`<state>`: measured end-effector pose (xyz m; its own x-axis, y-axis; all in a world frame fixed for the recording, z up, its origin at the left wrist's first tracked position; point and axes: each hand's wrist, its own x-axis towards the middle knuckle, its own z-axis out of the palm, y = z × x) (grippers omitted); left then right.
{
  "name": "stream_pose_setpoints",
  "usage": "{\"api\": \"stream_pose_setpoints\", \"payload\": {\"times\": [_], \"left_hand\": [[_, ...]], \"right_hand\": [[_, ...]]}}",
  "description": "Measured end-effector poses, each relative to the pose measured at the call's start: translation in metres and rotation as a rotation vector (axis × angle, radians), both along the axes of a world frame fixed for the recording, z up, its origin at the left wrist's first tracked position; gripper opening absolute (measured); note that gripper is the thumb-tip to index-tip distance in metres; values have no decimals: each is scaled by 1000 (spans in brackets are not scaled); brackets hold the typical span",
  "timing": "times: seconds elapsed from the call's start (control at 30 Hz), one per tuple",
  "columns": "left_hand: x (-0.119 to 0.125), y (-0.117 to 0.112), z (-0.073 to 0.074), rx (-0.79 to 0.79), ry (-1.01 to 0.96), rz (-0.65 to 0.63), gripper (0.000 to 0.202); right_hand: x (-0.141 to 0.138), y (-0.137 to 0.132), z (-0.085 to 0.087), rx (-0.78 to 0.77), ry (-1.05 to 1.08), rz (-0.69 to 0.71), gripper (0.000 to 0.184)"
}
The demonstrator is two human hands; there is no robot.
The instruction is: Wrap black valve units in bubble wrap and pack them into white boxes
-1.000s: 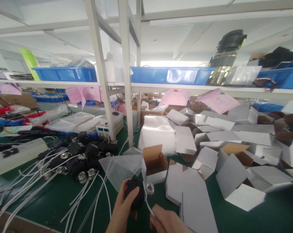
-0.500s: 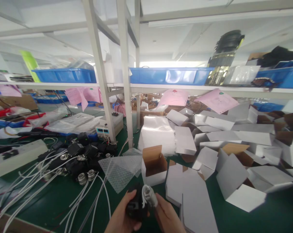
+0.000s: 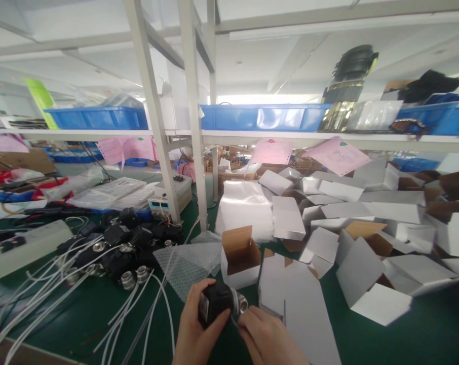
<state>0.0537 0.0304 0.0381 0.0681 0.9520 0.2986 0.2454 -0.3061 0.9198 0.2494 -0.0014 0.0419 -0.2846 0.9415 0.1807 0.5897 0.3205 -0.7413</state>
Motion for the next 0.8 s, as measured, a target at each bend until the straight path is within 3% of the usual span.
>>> {"api": "stream_pose_setpoints", "payload": {"times": [0.07,0.17,0.43,0.6,0.7,0.8], "left_hand": [[0,1,0,23,15,-23,37],[2,-1,-3,54,22,-108,41],[-8,-5,-14,90,83,-264,40],[-12,-2,-25,155,105,-389,40],[-10,-2,-15,195,121,-492,37],[-10,0,9,149,187,-642,41]], "right_hand": [[4,6,14,-44,148,17,14],[4,17,14,-125,317,-60,18],[-1,10,-29,-129,540,-241,22],[2,-2,-48,-266,843,-255,39],[2,-9,-54,-424,1020,-221,61],[0,-12,-56,-539,1153,-173,65]]}}
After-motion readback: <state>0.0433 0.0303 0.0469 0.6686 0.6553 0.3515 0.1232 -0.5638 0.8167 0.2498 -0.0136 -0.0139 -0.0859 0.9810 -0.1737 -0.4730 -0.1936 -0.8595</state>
